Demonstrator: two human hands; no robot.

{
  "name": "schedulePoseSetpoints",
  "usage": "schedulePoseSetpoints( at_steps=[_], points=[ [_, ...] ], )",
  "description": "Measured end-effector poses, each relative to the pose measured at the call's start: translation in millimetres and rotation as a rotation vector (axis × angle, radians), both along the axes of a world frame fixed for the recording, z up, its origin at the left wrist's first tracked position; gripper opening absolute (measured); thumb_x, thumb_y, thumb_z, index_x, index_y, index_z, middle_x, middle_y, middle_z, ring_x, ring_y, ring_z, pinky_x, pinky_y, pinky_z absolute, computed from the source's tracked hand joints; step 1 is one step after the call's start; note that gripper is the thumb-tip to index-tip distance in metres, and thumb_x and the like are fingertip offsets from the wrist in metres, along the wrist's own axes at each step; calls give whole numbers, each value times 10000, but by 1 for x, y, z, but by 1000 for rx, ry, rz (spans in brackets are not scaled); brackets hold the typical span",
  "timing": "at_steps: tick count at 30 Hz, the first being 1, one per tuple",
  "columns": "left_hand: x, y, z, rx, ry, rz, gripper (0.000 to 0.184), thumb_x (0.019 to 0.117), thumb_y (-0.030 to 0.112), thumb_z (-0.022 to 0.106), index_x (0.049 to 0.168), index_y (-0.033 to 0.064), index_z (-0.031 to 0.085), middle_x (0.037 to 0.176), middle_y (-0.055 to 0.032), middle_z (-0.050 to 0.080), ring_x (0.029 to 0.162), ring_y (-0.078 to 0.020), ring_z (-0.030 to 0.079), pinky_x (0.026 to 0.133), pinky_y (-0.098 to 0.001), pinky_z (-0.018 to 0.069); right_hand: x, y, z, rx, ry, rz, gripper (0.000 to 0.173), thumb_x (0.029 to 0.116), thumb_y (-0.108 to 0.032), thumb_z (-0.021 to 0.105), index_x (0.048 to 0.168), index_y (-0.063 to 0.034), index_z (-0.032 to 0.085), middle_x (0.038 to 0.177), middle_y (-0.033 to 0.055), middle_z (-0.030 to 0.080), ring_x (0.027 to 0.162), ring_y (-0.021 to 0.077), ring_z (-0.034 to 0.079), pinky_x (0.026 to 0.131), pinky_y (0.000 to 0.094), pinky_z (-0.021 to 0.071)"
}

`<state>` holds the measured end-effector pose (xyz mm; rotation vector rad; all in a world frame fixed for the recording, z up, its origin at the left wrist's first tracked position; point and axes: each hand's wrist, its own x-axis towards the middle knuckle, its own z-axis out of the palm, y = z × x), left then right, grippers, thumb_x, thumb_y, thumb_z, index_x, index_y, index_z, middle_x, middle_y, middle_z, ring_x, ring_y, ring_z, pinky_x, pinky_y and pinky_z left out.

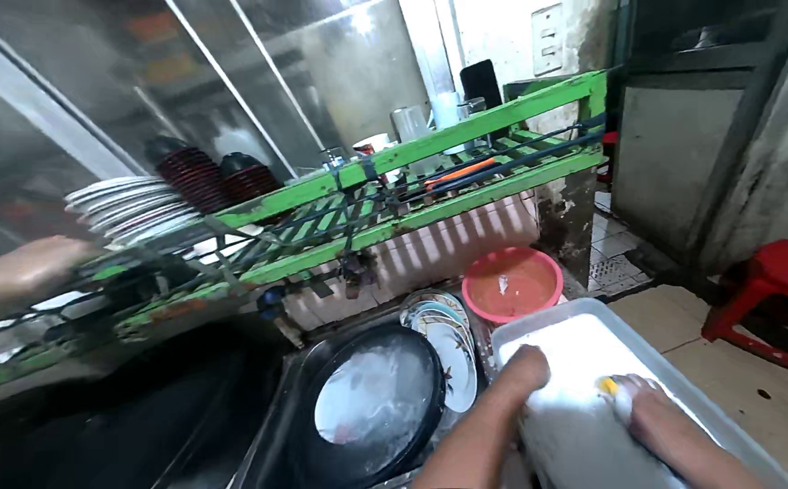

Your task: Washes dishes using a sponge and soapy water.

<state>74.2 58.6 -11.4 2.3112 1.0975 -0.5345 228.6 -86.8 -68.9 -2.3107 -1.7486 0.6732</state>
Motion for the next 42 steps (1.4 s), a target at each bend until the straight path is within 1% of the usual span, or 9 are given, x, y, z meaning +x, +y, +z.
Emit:
schedulePoseSetpoints(
  at_steps=[11,14,19,23,29,33,35,39,42],
  points=[
    [-35,-63,48,-774,-933,782,696,725,-140,566,1395,18,462,1042,-118,661,875,-172,663,742,-367,572,-56,20,39,457,480,-357,502,982,-291,623,1355,44,609,1373,262,606,1338,388,540,1167,503,393],
    [-41,-83,54,-834,-1053,890,273,886,-102,504,1122,31,533,892,-74,658,806,-158,662,721,-354,572,-79,40,60,535,511,-338,525,935,-330,647,1338,6,636,1353,205,637,1314,330,569,1160,471,402],
    [-53,-116,83,-788,-1009,810,459,975,-90,433,1417,24,379,1028,-53,611,863,-86,638,746,-283,565,-45,67,50,453,458,-444,479,1006,-348,615,1300,28,649,1354,260,612,1334,412,527,1160,543,378],
    [-58,-98,62,-716,-1072,896,228,986,-25,458,1198,33,519,903,-51,651,799,-123,651,719,-326,569,-98,55,67,606,657,-319,590,876,-380,682,1315,14,649,1359,219,623,1309,346,555,1142,487,402],
    [-70,-118,81,-729,-1056,751,1009,778,-216,494,1639,125,95,1493,-149,454,1163,-133,600,912,-318,547,-37,72,57,593,682,-536,433,1038,-326,594,1327,-4,594,1142,247,678,1030,378,671,918,606,527],
    [-73,-104,79,-813,-1032,874,304,943,-59,430,1216,41,517,883,-37,668,780,-120,675,700,-325,591,-81,46,91,680,607,-229,409,960,-375,657,1228,-67,686,1079,129,728,1014,252,701,912,498,567],
    [-75,-96,73,-814,-1095,820,267,934,-69,434,1143,50,549,903,-25,685,829,-114,680,753,-328,590,-95,43,93,814,499,-43,380,915,-384,693,1172,-108,741,1114,93,745,1074,230,698,956,472,557],
    [-72,-106,73,-803,-1096,835,898,743,-203,470,1565,57,218,1231,-136,605,990,-149,671,820,-344,590,-46,60,77,689,554,-345,383,1026,-309,618,1338,-87,609,1107,201,700,965,355,697,845,607,562],
    [-73,-111,77,-831,-1033,935,575,818,-194,489,1351,13,438,979,-107,660,809,-160,686,692,-341,600,-53,49,95,658,542,-328,367,1011,-323,627,1299,-95,632,1047,170,704,914,324,701,809,580,575]
  ],
)
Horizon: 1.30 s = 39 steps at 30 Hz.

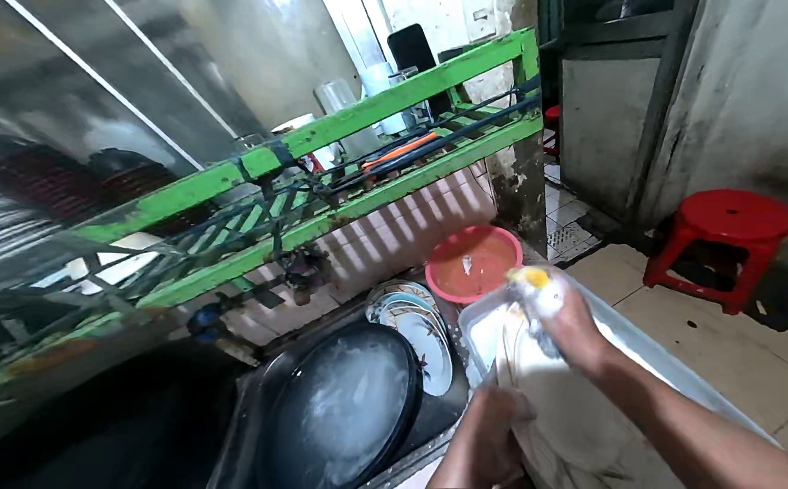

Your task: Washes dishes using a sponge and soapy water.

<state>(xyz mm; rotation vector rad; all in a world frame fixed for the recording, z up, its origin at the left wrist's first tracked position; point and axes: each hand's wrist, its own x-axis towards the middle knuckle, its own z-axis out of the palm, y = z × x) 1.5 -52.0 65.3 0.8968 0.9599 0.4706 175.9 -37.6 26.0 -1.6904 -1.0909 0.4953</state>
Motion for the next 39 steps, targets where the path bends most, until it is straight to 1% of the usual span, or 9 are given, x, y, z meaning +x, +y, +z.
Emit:
schedulePoseSetpoints(
  at_steps=[3,9,14,20,25,29,33,36,39],
  points=[
    [-9,9,-5,32,-54,-95,270,909,-118,437,1070,65,552,849,-5,687,780,-101,686,708,-308,598,-44,-13,6,197,-225,214,334,893,-300,715,1171,-115,735,1060,88,750,1006,244,713,905,499,572],
    [-10,0,1,12,-30,19,793,775,-221,483,1503,32,297,1108,-121,637,895,-154,687,752,-339,602,8,7,-13,-24,3,-69,394,1036,-324,601,1348,-84,591,1066,227,689,914,390,689,794,642,547],
    [-17,12,-4,29,-70,-112,324,847,-125,459,1086,78,540,827,14,693,751,-74,685,677,-276,596,-49,-14,6,252,-284,202,341,874,-286,728,1157,-96,737,1046,101,752,1003,263,714,893,504,571],
    [-12,6,-4,-21,-59,-14,714,789,-208,494,1447,25,342,1025,-98,665,847,-151,703,721,-335,613,10,7,-13,-14,29,-31,378,1014,-348,620,1325,-134,621,1021,171,703,845,329,698,748,599,571],
    [-16,12,-10,2,-149,-105,336,817,-149,456,1047,74,557,830,-7,707,765,-107,699,693,-311,603,-50,-14,5,250,-267,177,348,889,-301,716,1179,-111,740,1064,94,757,1006,249,722,889,489,584],
    [-12,6,-9,72,-140,120,636,758,-137,496,1376,6,445,977,-96,701,826,-164,716,706,-361,621,-2,2,-22,50,-70,-49,400,1000,-262,650,1369,-108,625,1289,171,667,1121,337,673,948,597,545],
    [-2,22,-26,142,-244,262,406,1068,217,401,1405,13,500,1055,-158,712,933,-228,722,818,-422,621,-45,-5,-29,121,-114,12,511,956,-286,664,1414,-71,596,1424,153,611,1308,295,594,1097,506,486],
    [-15,55,-20,185,-481,368,428,1106,364,298,1241,66,573,985,-129,710,888,-218,722,777,-422,623,-82,-20,-34,309,-248,243,413,915,-320,703,1250,-80,720,1329,90,699,1325,226,606,1151,469,456],
    [-39,68,-8,143,-645,399,449,1098,391,322,1240,67,599,1056,-192,717,959,-297,732,820,-513,621,-39,-11,-43,41,-393,284,422,975,-400,624,1317,-163,696,1425,49,637,1419,204,507,1235,474,332]
  ],
)
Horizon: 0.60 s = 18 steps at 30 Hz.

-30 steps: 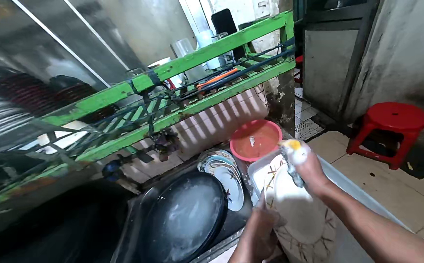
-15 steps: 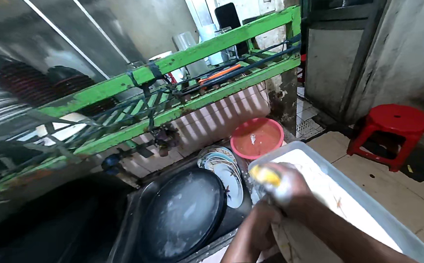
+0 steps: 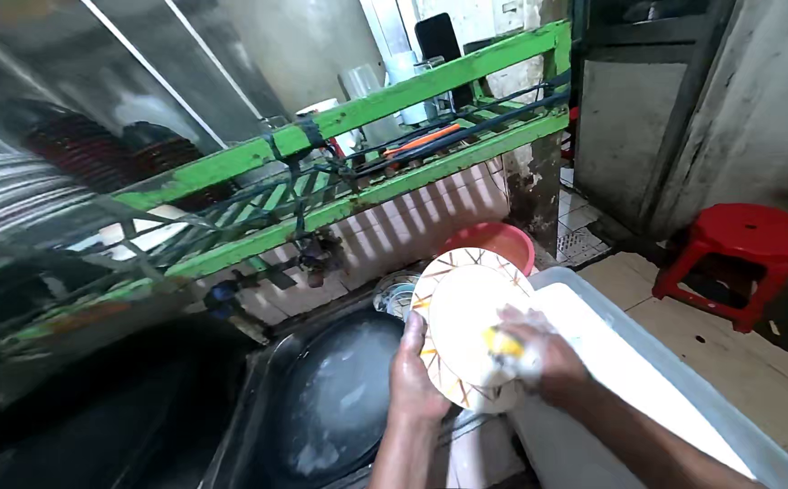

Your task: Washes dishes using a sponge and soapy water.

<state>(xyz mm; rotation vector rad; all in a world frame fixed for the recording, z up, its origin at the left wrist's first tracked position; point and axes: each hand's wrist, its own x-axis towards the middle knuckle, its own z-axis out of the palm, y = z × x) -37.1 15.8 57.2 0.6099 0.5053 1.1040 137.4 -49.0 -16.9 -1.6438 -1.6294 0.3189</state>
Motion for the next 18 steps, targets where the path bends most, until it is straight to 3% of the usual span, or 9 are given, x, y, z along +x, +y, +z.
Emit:
schedulePoseSetpoints(
  at_steps=[4,7,9,11,12,13,15,16,18],
  points=[
    [12,-24,-13,-44,110,-9,452,1111,368,300,1264,43,573,1080,-176,707,991,-266,720,850,-477,614,8,15,10,-36,63,-154,461,990,-360,616,1367,-97,642,1495,135,558,1448,289,463,1209,499,361],
    [24,-45,-23,-51,425,37,494,1115,383,332,1346,28,585,1183,-147,693,1088,-228,681,932,-444,579,-31,19,28,102,120,-47,435,948,-365,638,1305,-123,688,1448,92,612,1415,239,511,1193,473,392],
    [24,-56,-16,-84,463,58,488,1113,379,358,1424,45,529,1247,-142,678,1122,-222,678,941,-440,584,-15,29,22,57,224,-67,441,970,-364,657,1360,-157,655,1476,73,584,1395,225,520,1176,491,413],
    [18,-63,-6,5,499,65,511,1110,344,347,1531,63,409,1389,-119,598,1218,-172,621,1006,-393,545,17,33,24,-3,517,-225,405,1019,-278,620,1382,-99,594,1259,149,672,1081,281,674,916,538,562],
    [13,-63,-3,117,546,84,538,1095,325,329,1548,37,372,1429,-114,562,1250,-132,588,1041,-345,511,29,31,29,-6,722,-304,361,1053,-281,567,1347,-72,574,1091,161,674,886,267,664,758,498,568],
    [8,-61,-4,242,586,136,553,1084,325,294,1512,-9,398,1375,-114,588,1214,-102,599,1036,-306,510,36,30,36,30,932,-369,337,1072,-323,521,1296,-74,563,953,109,630,741,191,605,639,403,539],
    [7,-45,-7,340,546,313,610,1114,387,147,1294,1,584,1103,-59,729,1034,-95,702,922,-313,597,42,25,53,199,1270,-399,295,1071,-392,507,1207,-137,567,831,-13,600,648,62,578,560,266,522],
    [7,-34,-7,316,515,354,688,1110,437,87,1262,16,610,1069,-56,745,1005,-115,718,891,-335,615,44,21,63,304,1391,-365,258,1080,-387,481,1179,-165,566,818,-50,611,654,29,595,562,232,531],
    [1,-13,-9,91,454,289,695,1105,505,112,1360,38,560,1187,-114,695,1060,-213,682,862,-428,584,52,12,79,449,1543,-229,271,1113,-370,357,1173,-195,555,863,-56,667,723,39,663,606,227,577]
  ],
)
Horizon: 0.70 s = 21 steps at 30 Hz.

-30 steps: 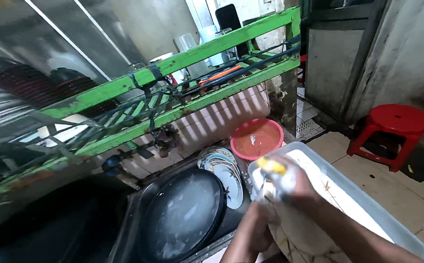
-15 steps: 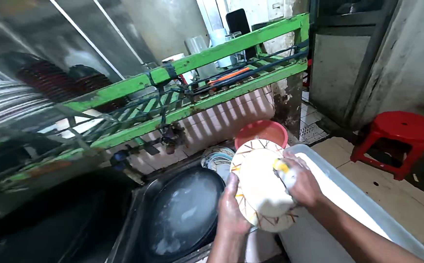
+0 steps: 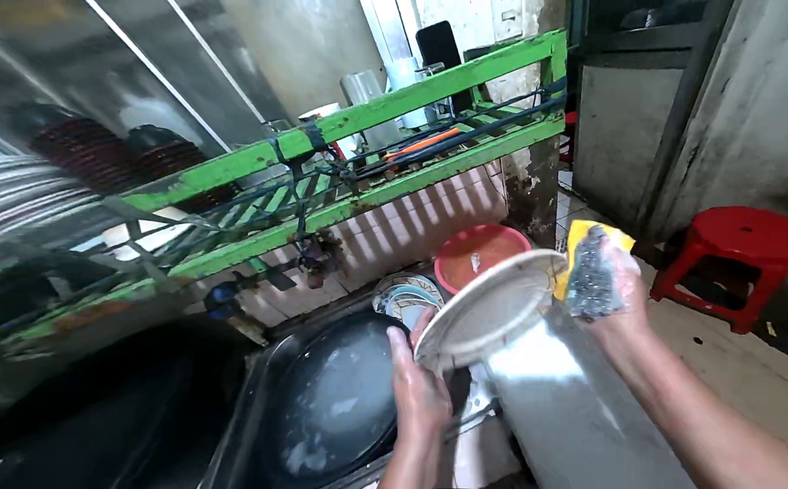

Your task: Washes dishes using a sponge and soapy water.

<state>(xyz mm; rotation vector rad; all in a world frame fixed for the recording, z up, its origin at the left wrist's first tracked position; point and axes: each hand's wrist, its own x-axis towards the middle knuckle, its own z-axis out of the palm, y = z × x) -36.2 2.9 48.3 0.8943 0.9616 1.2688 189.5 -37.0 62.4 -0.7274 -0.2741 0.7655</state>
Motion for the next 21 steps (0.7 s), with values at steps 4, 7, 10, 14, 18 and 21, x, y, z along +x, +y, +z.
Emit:
schedulePoseSetpoints(
  at_steps=[4,7,10,14,18,21],
  points=[
    [-1,19,1,-398,-362,-67,252,1030,140,378,1178,-3,524,942,-191,667,820,-300,695,694,-484,609,29,-17,-22,-164,-235,247,397,1115,-367,301,1291,-105,542,1006,96,720,785,186,714,660,337,606],
    [13,8,-2,-385,-318,-195,356,930,-51,426,1273,-11,512,1009,-225,681,860,-310,710,721,-491,611,25,-15,-57,-735,-664,225,384,1060,-302,562,1298,-4,607,1085,204,676,941,299,660,846,510,550],
    [41,-13,-19,-254,-49,-422,518,723,-126,526,1235,-45,549,1022,-192,695,885,-256,707,740,-441,612,-25,-20,-59,-709,-1075,222,426,972,-346,664,1285,-57,662,1156,157,716,1080,281,691,971,521,549],
    [51,-38,-31,-148,191,-543,367,846,-81,518,1205,-18,549,997,-104,686,889,-158,683,777,-355,590,-39,-17,-57,-396,-1459,101,371,927,-338,677,1243,-150,725,1323,37,692,1338,205,575,1173,499,409],
    [42,-54,-22,-239,260,-661,721,828,-214,424,1510,10,351,1247,-133,616,1029,-148,657,860,-347,577,27,-12,-64,-743,-931,26,377,1030,-266,616,1312,-15,619,1167,247,679,1034,395,672,907,631,527],
    [42,-52,-12,-306,376,-664,504,839,-204,491,1306,-16,509,1015,-94,652,856,-139,662,745,-326,580,14,-18,-49,-759,-964,99,366,1007,-257,644,1272,-5,626,1077,240,686,957,376,684,859,605,548]
  ],
)
